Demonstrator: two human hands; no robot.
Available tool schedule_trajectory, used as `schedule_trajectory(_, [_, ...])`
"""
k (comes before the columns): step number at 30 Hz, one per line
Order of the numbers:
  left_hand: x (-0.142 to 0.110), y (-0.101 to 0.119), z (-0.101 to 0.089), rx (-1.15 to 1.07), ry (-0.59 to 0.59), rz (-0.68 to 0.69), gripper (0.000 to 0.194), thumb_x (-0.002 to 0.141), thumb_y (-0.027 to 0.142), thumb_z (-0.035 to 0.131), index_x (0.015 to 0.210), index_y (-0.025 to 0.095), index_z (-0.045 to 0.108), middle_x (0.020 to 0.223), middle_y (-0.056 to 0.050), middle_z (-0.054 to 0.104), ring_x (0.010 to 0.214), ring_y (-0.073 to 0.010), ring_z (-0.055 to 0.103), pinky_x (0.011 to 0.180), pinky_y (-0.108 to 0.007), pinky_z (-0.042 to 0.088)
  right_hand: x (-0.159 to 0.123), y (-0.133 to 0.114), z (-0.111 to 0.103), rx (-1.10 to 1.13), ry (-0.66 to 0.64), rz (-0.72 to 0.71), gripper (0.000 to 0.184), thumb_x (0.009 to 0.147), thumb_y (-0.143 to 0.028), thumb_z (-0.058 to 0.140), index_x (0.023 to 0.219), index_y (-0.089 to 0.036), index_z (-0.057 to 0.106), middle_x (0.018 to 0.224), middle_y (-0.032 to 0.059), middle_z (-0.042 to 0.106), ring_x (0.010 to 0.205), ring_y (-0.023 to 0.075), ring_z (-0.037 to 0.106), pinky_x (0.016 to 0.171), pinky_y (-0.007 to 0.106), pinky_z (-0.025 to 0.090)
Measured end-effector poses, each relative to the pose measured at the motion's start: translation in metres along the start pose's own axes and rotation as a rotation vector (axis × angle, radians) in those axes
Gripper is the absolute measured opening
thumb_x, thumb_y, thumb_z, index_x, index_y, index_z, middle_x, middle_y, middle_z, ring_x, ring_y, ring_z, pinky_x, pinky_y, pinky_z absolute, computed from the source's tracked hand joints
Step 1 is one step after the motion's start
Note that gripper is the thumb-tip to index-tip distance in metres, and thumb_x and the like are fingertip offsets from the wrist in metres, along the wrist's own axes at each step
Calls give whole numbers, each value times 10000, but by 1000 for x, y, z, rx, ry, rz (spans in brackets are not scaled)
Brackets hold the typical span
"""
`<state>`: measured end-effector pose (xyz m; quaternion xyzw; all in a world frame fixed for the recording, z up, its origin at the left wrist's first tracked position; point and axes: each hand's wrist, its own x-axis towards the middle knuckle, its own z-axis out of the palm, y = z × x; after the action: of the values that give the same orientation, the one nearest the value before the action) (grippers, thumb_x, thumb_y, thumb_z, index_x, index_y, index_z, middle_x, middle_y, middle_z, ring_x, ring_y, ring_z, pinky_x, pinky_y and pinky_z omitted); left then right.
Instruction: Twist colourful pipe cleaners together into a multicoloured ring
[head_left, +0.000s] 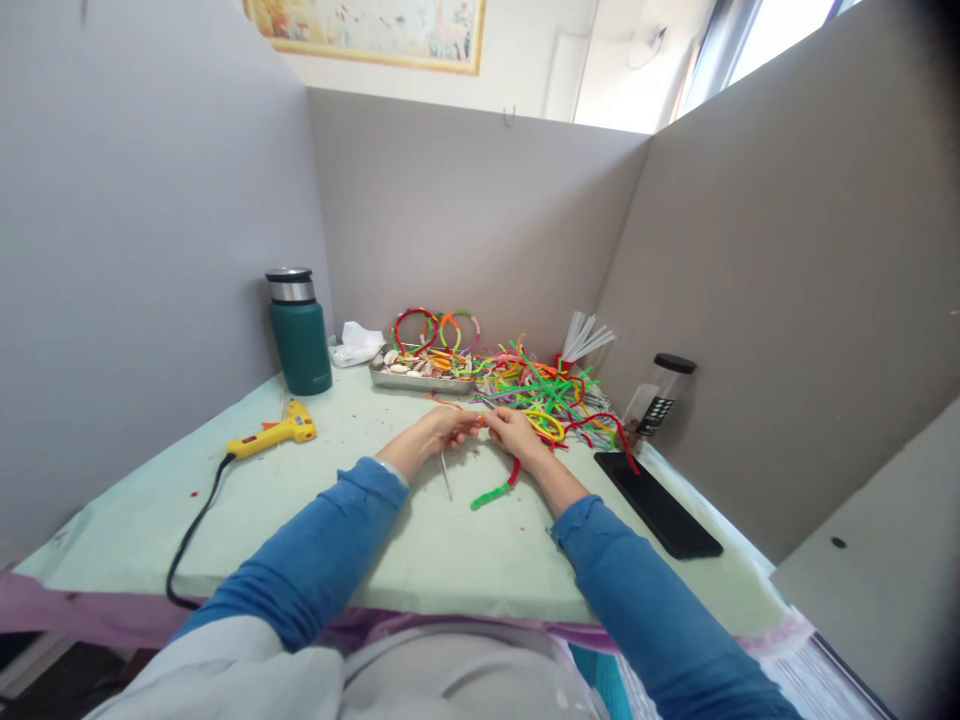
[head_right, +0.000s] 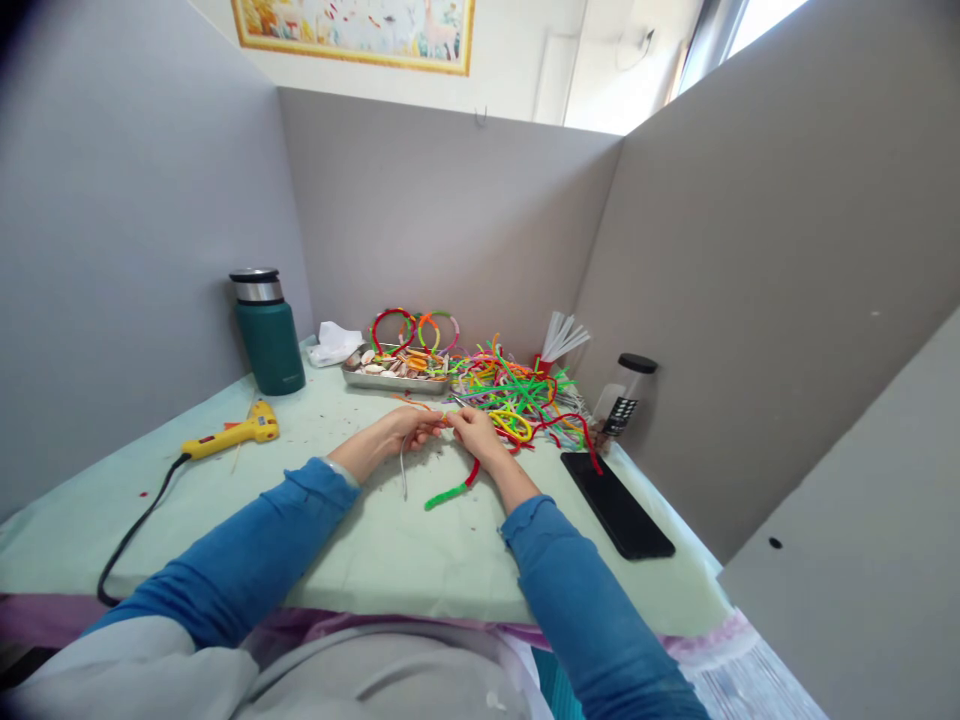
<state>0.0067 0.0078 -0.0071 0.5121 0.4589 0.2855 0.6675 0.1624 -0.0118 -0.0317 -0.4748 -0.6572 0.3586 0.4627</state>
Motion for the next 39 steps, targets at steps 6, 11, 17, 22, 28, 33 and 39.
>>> schedule_trajectory(6, [-1,0,1,-11,20,22,272,600,344,694,681,117,566,518,25,531,350,-15,339,350,-165,222,0,0,0,-31,-11,-18,339,738,-461,498,588,-162,442,448,-43,426,394,58,311,404,198,234])
schedule_trajectory(11, [-8,2,8,49,131,72,260,607,326,688,622,109,544,490,31,502,341,-14,334,351,-176,205,0,-1,0,-40,-17,-20,330,749,-442,485,588,-156,462,452,-43,420,400,58,317,409,196,235])
schedule_trajectory(17, [-9,0,6,144,151,249,214,620,284,674,641,114,546,516,23,517,349,-24,367,352,-184,218,-1,-6,-1,-61,-39,-2,298,738,-422,504,608,-156,480,433,-48,418,403,63,319,415,198,239])
schedule_trajectory(22, [-6,-3,3,244,164,341,215,642,310,649,678,114,568,556,9,547,346,-30,379,347,-186,230,-1,-5,1,-65,-23,27,283,731,-415,511,620,-155,491,432,-50,425,400,62,318,415,198,241])
schedule_trajectory(28, [-8,-2,4,313,142,363,230,663,336,618,715,115,587,622,0,579,336,-19,360,340,-186,225,3,-1,1,-51,-21,41,280,729,-410,501,618,-154,491,429,-47,429,392,62,318,405,197,233])
schedule_trajectory(33, [-8,-2,4,333,167,386,231,617,300,651,747,116,603,576,19,555,342,-19,319,347,-192,206,2,-2,1,-41,-4,63,268,728,-397,506,620,-153,492,433,-46,434,386,59,324,397,194,234])
schedule_trajectory(39, [-6,-4,3,347,218,369,213,612,274,637,765,126,628,617,15,574,391,-22,321,379,-186,200,-1,-7,2,33,-53,89,314,770,-442,449,682,-147,511,467,-41,443,364,52,307,357,190,202])
